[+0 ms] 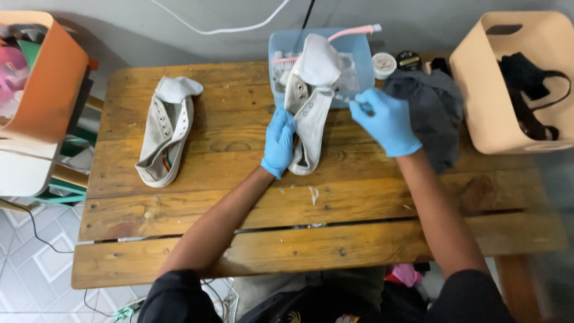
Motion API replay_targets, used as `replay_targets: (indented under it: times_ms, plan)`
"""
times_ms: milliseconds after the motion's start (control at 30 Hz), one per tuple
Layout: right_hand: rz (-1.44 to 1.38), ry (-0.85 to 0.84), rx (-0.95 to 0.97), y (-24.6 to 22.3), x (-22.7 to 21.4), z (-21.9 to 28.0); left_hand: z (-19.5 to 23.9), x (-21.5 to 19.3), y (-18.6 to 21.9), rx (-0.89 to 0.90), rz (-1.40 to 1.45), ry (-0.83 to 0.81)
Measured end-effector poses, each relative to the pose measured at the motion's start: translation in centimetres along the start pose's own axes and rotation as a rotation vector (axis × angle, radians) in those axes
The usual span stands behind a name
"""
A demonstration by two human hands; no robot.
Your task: The person scrubs a white canvas shoe with a toothbrush and cleaning solution, then wipes it with a cloth. The shoe is rotated to clean multiple sides, and the process is repeated on different areas.
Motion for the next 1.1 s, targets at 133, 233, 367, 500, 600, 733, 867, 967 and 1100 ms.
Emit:
replay_targets:
  times_ms: [133,233,367,500,600,733,867,967,1100]
  plan:
    - [-0.102,-0.073,-0.064,-2.7,0.9,-0.1,-0.4,-0.5,2.1,0.020,-0.033,0.012]
    - [-0.107,-0.083,-0.026,-2.1,0.4,-0.3,0.0,-0.3,-1.8,0.008,0.015,0.003]
    - [-0.022,-0.009,-0.047,-2.7,0.8,1.0,-0.5,0.0,2.7,0.037,0.021,-0.002]
    - [0.062,0.046,-0.003,-0.6,-0.1,0.5,-0.9,0.3,6.5,0.037,0.033,0.006]
    - [0.034,0.018,-0.021,-2.3,0.0,0.6,-0.2,-0.1,-1.1,0.023,0.025,-0.023]
    - [0.009,-0.026,-0.053,-1.7,-0.3,-0.1,-0.6,-0.1,2.4,0.009,0.036,-0.011]
    - [0.069,0.054,-0.009,-0.4,-0.2,1.5,-0.2,0.1,2.8,0.034,0.052,-0.019]
    - [0.011,0.038,-0.008,-0.7,-0.8,0.5,-0.4,0.0,1.0,0.040,0.059,-0.021]
    - [0.027,0.073,0.007,-0.7,-1.1,0.4,-0.6,0.2,1.3,0.035,0.056,-0.018]
Point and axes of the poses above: each hand's wrist, its own z-axis away from the middle knuckle, its own x-axis out of the palm, y = z × x, the point moved 8 cm from there along -z, towards the middle knuckle, and after that the axes turned 2 degrees about -y, right-handed, at the moved point
